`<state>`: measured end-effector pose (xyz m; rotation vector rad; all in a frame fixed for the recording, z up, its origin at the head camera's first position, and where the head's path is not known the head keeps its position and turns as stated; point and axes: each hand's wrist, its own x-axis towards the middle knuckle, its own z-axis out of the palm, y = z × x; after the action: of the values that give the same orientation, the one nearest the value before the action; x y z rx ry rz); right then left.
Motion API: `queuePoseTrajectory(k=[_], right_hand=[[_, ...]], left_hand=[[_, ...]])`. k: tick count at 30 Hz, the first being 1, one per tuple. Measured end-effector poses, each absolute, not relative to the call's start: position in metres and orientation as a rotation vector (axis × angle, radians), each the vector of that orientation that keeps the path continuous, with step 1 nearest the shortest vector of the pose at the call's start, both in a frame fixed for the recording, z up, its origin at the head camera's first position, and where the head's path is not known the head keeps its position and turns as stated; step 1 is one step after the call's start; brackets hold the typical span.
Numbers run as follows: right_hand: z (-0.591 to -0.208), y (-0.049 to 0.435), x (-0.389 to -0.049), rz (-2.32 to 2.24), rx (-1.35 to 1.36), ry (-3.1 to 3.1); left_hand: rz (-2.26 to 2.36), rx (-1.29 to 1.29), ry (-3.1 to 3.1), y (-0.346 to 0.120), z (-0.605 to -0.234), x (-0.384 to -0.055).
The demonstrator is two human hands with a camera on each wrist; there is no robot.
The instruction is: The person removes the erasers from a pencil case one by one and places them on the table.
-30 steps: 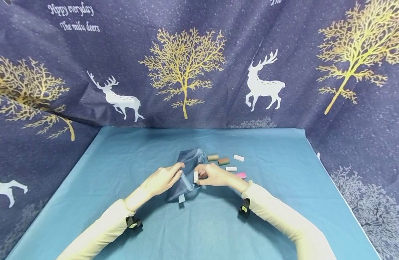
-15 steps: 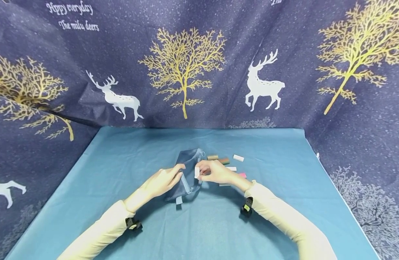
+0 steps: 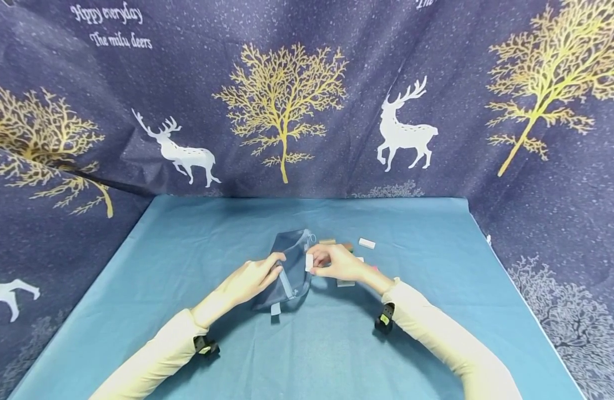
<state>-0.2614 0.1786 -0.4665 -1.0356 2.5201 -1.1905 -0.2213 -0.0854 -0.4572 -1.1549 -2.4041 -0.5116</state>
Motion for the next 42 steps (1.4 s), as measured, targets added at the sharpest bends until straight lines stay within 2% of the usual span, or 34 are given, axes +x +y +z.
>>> queuePoseTrajectory(k=[30, 36, 42], right_hand=[[-0.461, 0.197, -0.267, -1.251, -1.021, 2.561], [-0.461, 0.197, -0.266, -1.222, -0.936, 2.59], [-0.444, 0.193, -0.255, -1.22, -0.912, 2.594]], left_hand=[[-0.515, -1.162, -2.39, -0.086, -0.459, -0.22], [-0.526, -1.17, -2.383, -0.084, -0.459, -0.22], [-0.528, -1.172, -2.396, -0.084, -0.459, -0.219]])
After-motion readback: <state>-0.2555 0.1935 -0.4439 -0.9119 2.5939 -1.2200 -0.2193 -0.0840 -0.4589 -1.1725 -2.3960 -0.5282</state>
